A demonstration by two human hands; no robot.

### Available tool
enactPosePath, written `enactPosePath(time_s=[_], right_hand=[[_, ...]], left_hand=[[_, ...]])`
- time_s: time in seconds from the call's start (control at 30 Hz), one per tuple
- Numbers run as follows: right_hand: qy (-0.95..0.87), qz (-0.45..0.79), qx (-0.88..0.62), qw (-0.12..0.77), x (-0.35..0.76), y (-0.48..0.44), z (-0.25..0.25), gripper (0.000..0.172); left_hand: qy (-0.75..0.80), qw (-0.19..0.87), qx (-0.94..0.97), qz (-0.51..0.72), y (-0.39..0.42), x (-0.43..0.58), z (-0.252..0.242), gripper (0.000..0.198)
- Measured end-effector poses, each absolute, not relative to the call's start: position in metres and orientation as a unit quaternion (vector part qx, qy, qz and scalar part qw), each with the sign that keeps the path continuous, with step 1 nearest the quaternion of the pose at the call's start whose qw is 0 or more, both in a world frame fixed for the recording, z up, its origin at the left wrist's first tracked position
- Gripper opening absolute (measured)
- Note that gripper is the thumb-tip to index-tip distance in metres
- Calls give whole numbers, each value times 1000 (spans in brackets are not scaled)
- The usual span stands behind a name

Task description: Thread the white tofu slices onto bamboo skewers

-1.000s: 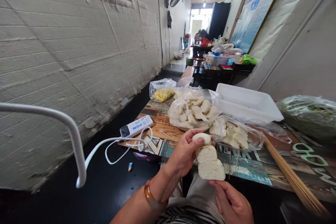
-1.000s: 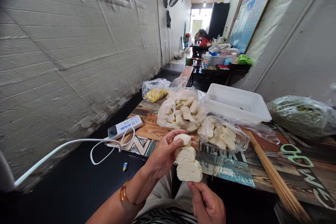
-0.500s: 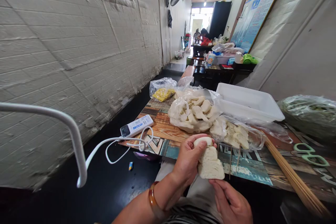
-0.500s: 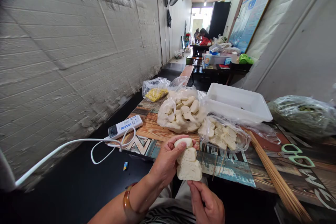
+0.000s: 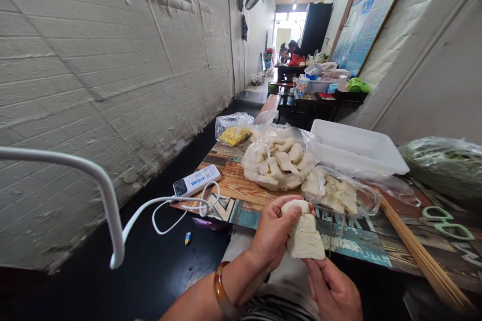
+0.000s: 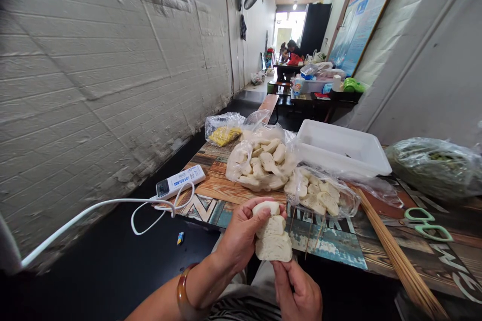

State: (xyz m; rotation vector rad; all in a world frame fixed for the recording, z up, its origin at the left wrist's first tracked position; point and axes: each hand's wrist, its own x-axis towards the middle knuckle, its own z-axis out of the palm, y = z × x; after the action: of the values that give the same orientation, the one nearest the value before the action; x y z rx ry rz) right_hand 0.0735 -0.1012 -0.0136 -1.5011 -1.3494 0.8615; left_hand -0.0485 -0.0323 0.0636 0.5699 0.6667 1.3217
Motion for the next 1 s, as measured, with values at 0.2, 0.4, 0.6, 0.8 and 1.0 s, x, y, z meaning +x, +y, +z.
enactPosePath(time_s=[0.2,0.4,0.6,0.8,1.0], right_hand=[[-558,362,-593,453,78,-97,-15,46],[-525,478,-562,423,87,-97,-32,41],[-500,474,-546,476,81,-104,-35,38],[-514,431,-534,514,78,-103,-26,33],[-518,399,-541,529,76,-105,-25,32]], left_hand=[[298,708,250,589,-35,-48,62,36],[274,728,235,583,-26,-56,57,43],[292,733,241,565,-17,-65,56,52],[259,767,286,512,-16,-70,63,41],[257,766,287,514,-18,-64,67,39]])
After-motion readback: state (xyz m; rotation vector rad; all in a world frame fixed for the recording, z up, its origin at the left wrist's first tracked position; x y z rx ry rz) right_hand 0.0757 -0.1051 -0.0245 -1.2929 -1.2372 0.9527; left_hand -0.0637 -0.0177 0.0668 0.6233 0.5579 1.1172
